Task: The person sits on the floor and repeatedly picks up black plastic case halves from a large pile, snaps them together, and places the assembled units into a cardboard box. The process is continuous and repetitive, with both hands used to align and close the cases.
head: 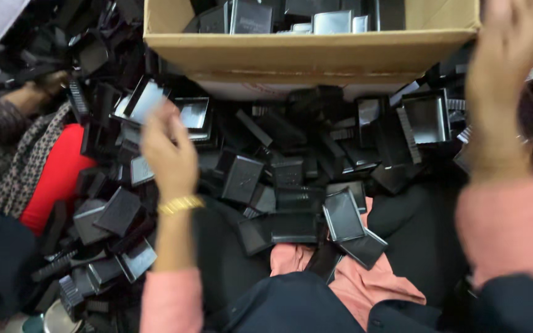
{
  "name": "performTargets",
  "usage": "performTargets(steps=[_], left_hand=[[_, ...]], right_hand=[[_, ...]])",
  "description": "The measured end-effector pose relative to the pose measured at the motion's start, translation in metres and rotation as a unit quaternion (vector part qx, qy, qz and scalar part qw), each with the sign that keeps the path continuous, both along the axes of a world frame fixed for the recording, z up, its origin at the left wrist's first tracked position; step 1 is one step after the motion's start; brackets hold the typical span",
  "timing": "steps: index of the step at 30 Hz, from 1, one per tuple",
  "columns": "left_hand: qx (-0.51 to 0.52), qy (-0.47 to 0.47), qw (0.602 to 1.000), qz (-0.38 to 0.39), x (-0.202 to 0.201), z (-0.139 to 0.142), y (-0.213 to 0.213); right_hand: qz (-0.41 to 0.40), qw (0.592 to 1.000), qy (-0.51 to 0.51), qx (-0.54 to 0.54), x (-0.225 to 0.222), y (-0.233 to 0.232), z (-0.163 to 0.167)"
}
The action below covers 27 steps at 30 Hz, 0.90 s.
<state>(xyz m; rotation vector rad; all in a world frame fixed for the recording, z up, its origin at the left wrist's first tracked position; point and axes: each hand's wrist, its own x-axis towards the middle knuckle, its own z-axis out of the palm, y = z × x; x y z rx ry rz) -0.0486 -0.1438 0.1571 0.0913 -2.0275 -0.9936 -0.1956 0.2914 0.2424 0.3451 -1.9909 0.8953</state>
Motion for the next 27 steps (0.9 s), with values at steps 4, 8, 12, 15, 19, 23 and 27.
performTargets(steps=[4, 8, 12, 15, 19, 23, 27], left_hand=[[-0.047, -0.15, 0.987, -0.022, 0.047, -0.065, 0.058], [-0.245, -0.252, 0.936, 0.008, 0.046, -0.105, 0.089], [-0.094, -0.228, 0.968, -0.04, 0.044, -0.112, 0.09], [0.067, -0.143, 0.983, -0.097, 0.08, -0.101, 0.083], [0.109, -0.187, 0.968, -0.127, 0.134, -0.081, 0.074], [0.112, -0.175, 0.964, -0.168, 0.13, -0.067, 0.073], [0.343, -0.137, 0.898, -0.239, 0.13, -0.061, 0.081]], right_hand=[[0.146, 0.979, -0.046, -0.133, 0.159, -0.036, -0.1], [0.098, 0.96, -0.261, -0.006, 0.27, -0.064, -0.171], [0.164, 0.944, -0.278, 0.063, 0.272, -0.069, -0.179], [0.158, 0.957, -0.229, 0.086, 0.242, -0.07, -0.175], [0.031, 0.936, -0.284, 0.204, 0.215, -0.063, -0.191], [-0.024, 0.908, -0.342, 0.241, 0.21, -0.049, -0.216], [-0.06, 0.911, -0.36, 0.193, 0.214, -0.04, -0.209]])
